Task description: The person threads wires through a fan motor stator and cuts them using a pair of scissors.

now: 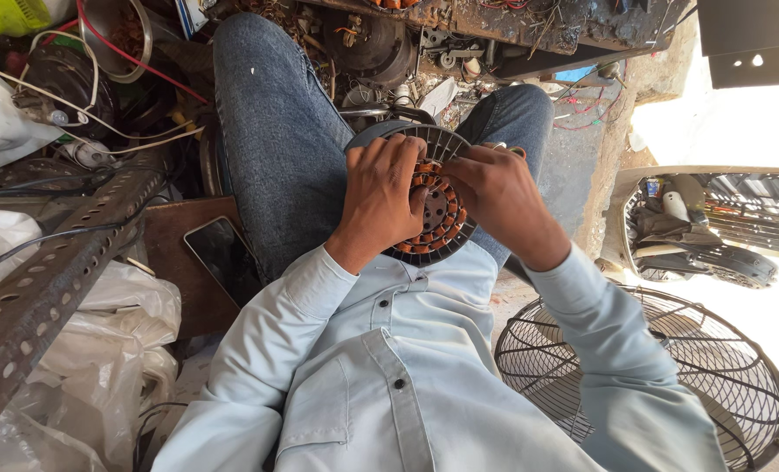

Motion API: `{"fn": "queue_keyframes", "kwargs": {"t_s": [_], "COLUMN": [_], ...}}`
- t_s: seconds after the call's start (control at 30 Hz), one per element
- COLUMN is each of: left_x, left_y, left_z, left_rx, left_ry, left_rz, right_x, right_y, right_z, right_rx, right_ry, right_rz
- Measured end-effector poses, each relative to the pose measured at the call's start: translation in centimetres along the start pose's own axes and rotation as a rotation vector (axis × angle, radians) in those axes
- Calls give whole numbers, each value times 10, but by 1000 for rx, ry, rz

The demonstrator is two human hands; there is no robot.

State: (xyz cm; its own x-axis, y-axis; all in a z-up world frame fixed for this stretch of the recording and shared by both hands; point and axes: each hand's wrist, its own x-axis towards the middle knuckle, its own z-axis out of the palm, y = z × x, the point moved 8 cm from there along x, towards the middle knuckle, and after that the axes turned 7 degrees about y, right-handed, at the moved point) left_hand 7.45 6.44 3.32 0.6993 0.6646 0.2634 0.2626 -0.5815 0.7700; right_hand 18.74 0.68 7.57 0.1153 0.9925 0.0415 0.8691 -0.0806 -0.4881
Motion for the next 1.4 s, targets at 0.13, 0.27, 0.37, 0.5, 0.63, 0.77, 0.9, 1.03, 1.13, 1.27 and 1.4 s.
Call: {"fn": "queue_keyframes", "kwargs": {"t_s": [0.13,0.27,0.37,0.5,0.63,0.77,0.9,1.03,1.13,1.27,1.4], "left_x": [0,0,-2,-2,-3,-5,-3,-5,-10,-24,-44], "left_y": [0,2,2,1,10,13,7,10,8,14,13], "left_z": [1,0,-1,-4,-14,-4,-2,0,2,-7,-25], "left_rx": [-7,-8,7,-37,-173,-85,-147,-120,-150,-69,116], "left_ry": [-11,-10,-14,3,141,139,117,81,65,46,-86], "left_rz": [-3,5,27,47,104,159,127,169,159,258,367], "right_x": [-2,-9,-15,-17,-20,-22,-22,-23,-26,-22,-25], "right_y": [20,54,67,77,78,80,82,80,77,50,27], "right_z": [11,42,57,65,67,69,71,71,63,32,16], "right_rx": [270,551,751,848,948,967,1042,1055,905,435,256], "right_ry": [-159,-332,-411,-446,-409,-381,-332,-241,-176,70,225], "right_rz": [106,368,448,485,514,513,526,517,530,279,111]}}
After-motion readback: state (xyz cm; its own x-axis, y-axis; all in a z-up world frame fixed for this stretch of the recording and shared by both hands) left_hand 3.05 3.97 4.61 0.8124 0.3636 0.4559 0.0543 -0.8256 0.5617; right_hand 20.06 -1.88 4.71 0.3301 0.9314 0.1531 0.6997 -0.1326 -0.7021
